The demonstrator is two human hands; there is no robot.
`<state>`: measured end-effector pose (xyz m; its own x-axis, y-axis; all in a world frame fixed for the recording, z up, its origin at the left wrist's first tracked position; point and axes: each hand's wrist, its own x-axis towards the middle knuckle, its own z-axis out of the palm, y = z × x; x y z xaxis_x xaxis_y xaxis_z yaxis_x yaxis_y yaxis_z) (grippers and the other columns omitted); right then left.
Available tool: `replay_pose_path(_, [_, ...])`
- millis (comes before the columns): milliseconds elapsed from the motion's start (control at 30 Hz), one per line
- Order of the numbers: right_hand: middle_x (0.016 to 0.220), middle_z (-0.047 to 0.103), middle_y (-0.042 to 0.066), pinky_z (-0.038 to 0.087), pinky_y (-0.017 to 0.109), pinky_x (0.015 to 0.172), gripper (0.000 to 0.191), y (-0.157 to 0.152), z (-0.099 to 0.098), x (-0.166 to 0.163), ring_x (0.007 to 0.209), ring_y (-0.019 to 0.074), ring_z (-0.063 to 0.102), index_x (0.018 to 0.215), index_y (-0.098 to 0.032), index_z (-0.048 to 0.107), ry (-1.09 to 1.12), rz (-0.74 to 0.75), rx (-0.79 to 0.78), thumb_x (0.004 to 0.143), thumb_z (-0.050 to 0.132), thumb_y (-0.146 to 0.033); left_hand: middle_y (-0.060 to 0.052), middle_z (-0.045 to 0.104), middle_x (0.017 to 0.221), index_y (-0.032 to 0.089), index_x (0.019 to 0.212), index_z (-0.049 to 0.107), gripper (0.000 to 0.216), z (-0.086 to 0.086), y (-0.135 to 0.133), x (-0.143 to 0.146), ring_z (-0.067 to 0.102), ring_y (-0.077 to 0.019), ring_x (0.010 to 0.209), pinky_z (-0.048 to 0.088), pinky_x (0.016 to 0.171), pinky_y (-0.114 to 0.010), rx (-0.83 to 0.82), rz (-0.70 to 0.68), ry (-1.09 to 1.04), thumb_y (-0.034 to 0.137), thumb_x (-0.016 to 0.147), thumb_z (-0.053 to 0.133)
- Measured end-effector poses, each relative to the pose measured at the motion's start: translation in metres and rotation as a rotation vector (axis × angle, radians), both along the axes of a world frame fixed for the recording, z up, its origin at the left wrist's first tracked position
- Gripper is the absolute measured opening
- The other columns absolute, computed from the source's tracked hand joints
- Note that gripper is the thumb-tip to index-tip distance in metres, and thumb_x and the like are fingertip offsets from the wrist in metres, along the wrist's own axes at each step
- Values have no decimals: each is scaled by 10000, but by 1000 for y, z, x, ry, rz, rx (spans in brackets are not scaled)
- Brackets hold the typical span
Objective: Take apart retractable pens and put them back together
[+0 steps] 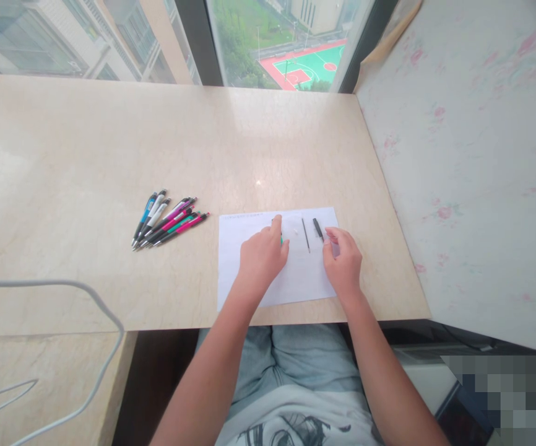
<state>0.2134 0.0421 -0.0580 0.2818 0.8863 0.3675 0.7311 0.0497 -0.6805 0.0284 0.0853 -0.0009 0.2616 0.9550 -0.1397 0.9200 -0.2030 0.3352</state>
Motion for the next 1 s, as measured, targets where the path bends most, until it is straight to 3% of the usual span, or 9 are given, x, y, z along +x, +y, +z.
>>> replay_pose_path(267, [1067, 701, 123, 545, 461, 886, 274, -2, 0, 0, 953, 239, 668, 1104, -193, 644, -21, -2, 4, 900, 462, -215, -8, 680, 773, 214, 1069, 599, 175, 1, -22, -25, 622, -173, 682, 369, 602, -280, 61, 87, -236, 277, 955, 483])
replay_pose_path(400, [1080, 699, 132, 538, 465, 899, 273, -2, -2, 1, 972, 244, 664, 1104, -177, 645, -25, 5, 4, 897, 469, -205, 2, 652, 698, 208, 879, 617, 221, -6, -30, -40, 589, -154, 631, 357, 596, -276, 73, 128, -292, 336, 968, 461])
replay_pose_path(533, [1091, 694, 128, 532, 473, 907, 284, -2, -4, 2, 983, 247, 656, 1122, -185, 642, -27, 10, 0, 900, 466, -207, -1, 655, 697, 201, 856, 620, 245, -17, -35, -50, 587, -147, 630, 376, 612, -272, 86, 135, -307, 340, 969, 453])
replay_pose_path(700, [1092, 692, 128, 538, 467, 903, 281, -4, -4, 2, 991, 245, 656, 1116, -186, 646, -35, 14, 3, 901, 467, -208, -23, 686, 747, 206, 871, 641, 259, -29, -42, -52, 611, -160, 695, 370, 625, -274, 136, 14, -209, 316, 980, 434])
replay_pose_path(1000, [1089, 691, 117, 553, 449, 901, 275, -5, -2, 1, 990, 232, 657, 1105, -191, 650, -38, 9, 7, 895, 473, -201, -14, 693, 760, 197, 870, 642, 246, -34, -42, -53, 600, -151, 691, 367, 630, -280, 188, -37, -198, 305, 982, 452])
